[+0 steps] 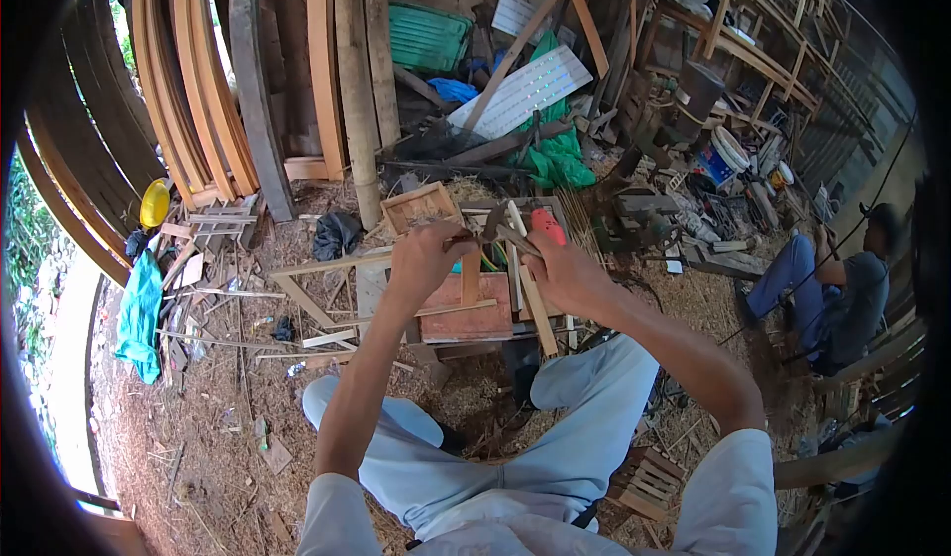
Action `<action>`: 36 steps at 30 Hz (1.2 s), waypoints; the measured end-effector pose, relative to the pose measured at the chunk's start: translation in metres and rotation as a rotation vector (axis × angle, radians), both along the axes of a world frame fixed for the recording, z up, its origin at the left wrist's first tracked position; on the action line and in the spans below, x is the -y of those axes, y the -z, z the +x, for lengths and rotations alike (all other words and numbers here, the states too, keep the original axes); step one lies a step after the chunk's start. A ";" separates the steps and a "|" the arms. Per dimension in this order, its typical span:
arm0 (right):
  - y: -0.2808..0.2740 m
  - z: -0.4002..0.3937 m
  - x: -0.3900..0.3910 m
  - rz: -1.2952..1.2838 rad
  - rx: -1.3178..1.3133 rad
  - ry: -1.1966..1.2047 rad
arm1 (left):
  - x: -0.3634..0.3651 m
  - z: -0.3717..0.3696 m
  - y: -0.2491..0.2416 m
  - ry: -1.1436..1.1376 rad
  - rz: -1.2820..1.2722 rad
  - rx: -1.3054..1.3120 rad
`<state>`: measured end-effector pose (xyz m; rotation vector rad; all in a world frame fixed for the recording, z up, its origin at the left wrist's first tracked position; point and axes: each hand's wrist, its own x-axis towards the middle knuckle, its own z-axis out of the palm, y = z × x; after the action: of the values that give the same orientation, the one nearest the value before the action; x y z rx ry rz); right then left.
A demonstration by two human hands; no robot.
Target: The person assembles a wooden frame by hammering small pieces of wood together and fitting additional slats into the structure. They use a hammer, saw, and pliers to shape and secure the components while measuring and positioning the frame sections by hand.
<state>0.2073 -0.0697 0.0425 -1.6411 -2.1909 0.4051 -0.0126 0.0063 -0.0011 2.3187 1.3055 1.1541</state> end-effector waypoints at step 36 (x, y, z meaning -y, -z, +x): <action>0.062 -0.021 -0.072 0.005 -0.698 0.224 | 0.014 0.024 0.023 -0.058 0.365 -0.100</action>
<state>0.1866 0.0022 -0.0198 -1.4295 -1.4773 0.7668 0.0110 -0.0077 -0.0237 2.6384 1.2931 1.4129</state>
